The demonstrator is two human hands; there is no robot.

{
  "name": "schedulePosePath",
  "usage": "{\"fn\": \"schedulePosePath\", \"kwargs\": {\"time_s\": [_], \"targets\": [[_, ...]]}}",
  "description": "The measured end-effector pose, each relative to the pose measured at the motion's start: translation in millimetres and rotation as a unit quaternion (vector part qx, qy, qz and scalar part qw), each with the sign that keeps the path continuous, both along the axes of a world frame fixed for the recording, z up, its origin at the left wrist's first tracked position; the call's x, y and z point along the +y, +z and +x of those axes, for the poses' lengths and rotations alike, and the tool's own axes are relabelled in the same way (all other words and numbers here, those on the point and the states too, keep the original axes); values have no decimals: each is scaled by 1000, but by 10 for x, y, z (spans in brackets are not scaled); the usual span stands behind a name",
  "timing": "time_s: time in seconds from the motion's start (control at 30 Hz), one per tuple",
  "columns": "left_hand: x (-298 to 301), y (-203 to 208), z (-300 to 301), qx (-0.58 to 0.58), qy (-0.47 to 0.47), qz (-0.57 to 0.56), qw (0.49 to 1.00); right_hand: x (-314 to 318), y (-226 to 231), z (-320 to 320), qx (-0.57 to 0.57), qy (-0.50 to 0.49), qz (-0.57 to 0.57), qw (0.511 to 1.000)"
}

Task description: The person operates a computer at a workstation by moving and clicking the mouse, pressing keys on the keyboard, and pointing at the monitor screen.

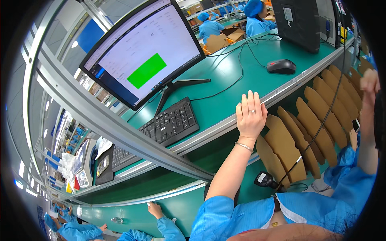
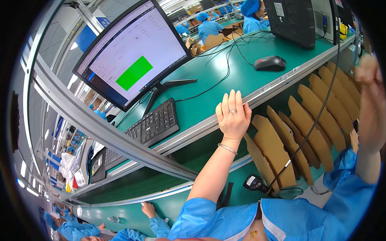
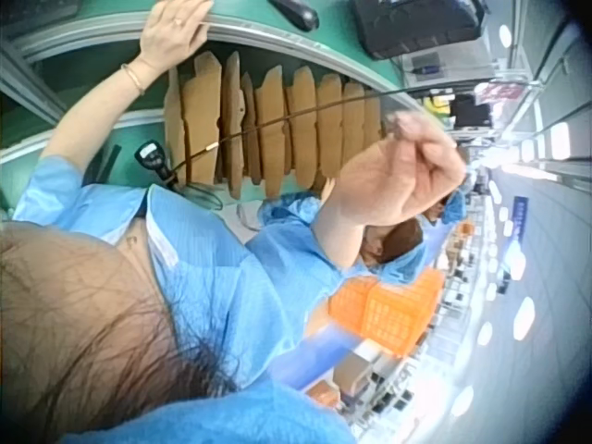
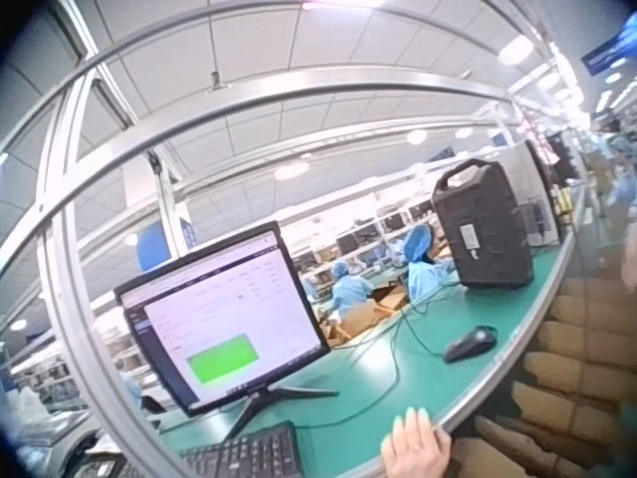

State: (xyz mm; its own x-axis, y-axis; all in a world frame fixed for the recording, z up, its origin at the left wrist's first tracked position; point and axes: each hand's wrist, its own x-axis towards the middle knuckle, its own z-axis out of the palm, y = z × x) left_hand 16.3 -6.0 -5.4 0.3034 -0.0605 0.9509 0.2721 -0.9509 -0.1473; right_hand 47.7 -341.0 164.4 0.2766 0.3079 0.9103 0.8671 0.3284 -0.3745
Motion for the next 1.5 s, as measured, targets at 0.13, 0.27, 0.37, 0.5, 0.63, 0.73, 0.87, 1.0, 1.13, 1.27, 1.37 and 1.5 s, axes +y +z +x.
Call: {"fn": "schedulePosePath", "kwargs": {"time_s": [0.13,0.27,0.37,0.5,0.63,0.73,0.87,1.0,1.13,1.27,1.37,1.5], "targets": [[114,-88,10,35,29,14,999,1693,391,-549,-173,149,-228,946],[168,-236,94,127,-72,0,989,3319,-141,-511,-127,177,-221,951],[143,-250,39,99,-92,-3,991,3835,-217,-433,-113,195,-212,951],[159,-273,12,71,-52,36,995,4104,-462,-286,-113,212,-198,950],[191,-239,-1,75,-78,47,993,4081,-588,-303,-134,208,-214,945],[187,-243,24,88,-92,32,991,4073,-574,-345,-176,203,-209,940],[184,-219,33,46,-87,37,994,4099,-587,-334,-185,173,-184,950],[172,-226,44,62,-82,42,994,4116,-602,-312,-194,175,-196,945],[197,-249,56,98,-79,62,990,4153,-608,-318,-198,170,-234,937],[172,-241,16,68,-58,50,995,4111,-608,-348,-200,155,-255,933],[156,-255,30,90,-62,18,994,4117,-625,-384,-204,192,-197,940],[170,-275,48,88,-74,9,993,4119,-629,-434,-212,212,-207,931]]}}
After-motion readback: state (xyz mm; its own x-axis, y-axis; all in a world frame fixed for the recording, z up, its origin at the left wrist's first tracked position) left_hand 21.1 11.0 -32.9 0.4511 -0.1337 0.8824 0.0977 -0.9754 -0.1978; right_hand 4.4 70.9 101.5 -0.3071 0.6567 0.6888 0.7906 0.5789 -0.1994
